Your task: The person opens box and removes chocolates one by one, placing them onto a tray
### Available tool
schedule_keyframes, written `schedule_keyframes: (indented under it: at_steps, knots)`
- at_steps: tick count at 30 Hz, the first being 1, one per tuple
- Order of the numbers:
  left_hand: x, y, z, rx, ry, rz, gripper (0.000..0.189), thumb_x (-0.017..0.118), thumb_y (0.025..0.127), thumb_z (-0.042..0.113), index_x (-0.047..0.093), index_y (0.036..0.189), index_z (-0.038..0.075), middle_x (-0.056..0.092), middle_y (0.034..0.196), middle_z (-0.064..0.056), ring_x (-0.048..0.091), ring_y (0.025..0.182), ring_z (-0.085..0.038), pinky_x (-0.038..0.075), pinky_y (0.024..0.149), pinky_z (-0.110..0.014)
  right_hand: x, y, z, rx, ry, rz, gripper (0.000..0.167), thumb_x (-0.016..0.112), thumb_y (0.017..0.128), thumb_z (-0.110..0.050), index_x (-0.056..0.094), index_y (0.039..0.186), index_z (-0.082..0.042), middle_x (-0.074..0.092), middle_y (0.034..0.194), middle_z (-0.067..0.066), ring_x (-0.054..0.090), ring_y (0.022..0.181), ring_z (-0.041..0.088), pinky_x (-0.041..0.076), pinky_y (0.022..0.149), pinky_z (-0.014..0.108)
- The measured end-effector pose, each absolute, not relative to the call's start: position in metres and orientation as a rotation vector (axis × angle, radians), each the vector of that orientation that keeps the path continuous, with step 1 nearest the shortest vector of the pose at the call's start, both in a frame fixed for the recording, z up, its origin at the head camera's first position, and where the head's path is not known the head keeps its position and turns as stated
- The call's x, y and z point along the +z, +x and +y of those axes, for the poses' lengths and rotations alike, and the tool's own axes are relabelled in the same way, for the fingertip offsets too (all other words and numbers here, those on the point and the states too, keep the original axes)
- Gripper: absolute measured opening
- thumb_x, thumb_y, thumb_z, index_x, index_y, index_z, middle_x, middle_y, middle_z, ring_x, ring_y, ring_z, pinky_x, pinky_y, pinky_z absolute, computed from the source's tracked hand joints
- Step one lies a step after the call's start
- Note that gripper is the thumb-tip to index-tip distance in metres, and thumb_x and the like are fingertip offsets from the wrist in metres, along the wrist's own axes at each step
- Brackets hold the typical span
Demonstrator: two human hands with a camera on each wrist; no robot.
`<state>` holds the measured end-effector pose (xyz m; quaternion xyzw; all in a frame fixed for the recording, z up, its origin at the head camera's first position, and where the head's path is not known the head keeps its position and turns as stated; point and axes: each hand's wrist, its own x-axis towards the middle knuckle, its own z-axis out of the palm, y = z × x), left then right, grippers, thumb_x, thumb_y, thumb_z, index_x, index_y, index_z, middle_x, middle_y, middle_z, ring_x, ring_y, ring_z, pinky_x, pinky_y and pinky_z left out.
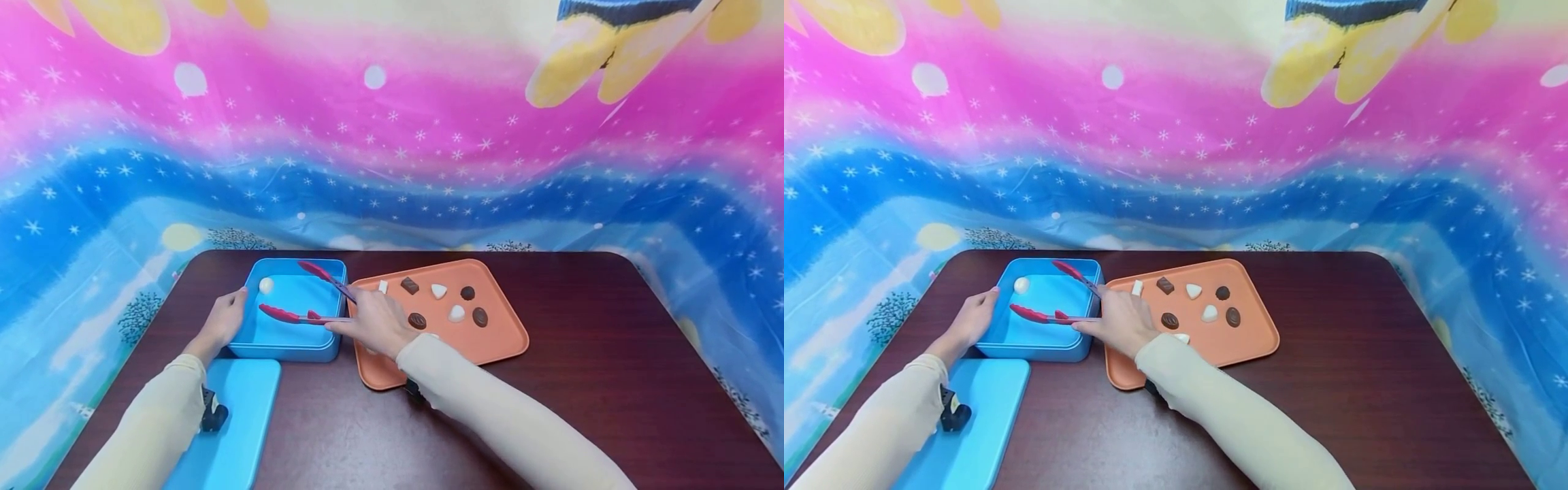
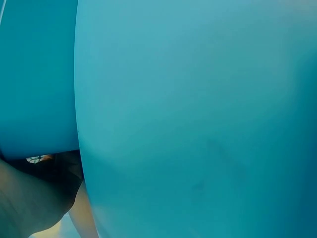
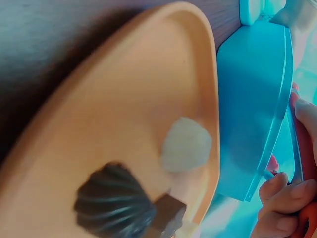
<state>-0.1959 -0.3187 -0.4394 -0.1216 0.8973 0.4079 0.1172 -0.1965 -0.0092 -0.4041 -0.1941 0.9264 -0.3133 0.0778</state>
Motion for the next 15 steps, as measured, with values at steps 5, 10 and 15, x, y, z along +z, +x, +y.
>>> schedule_keyframes:
  at_steps: [5,10,15]
  knots:
    - [-0.439,-0.196,-0.319,1.197,-0.356,2.63,0.078,0.009,0.108,0.054,0.01,0.159,-0.005,0.015,0.164,-0.034,0.016,0.151,-0.055,0.02,0.12,-0.07,-0.403,-0.201,-0.023,-0.849,-0.607,2.822,0.081,0.073,0.084,-0.064,0.05,0.151,-0.024,0.035,0.051,-0.004,0.036,0.039,0.015,0.022,0.038,0.024]
    - [-0.437,-0.195,-0.318,1.214,-0.356,2.629,0.078,0.01,0.108,0.054,0.01,0.159,-0.004,0.015,0.164,-0.033,0.016,0.151,-0.055,0.02,0.12,-0.069,-0.406,-0.203,-0.038,-0.648,-0.646,2.927,0.082,0.071,0.082,-0.069,0.054,0.147,-0.022,0.051,0.059,-0.004,0.049,0.05,0.012,0.034,0.04,0.025]
    - [-0.438,-0.196,-0.318,1.213,-0.362,2.619,0.077,0.01,0.108,0.054,0.009,0.16,-0.002,0.014,0.165,-0.032,0.014,0.152,-0.054,0.019,0.12,-0.069,-0.408,-0.205,-0.052,-0.396,-0.682,3.008,0.084,0.068,0.083,-0.071,0.053,0.149,-0.02,0.058,0.063,-0.004,0.055,0.054,0.011,0.04,0.038,0.026]
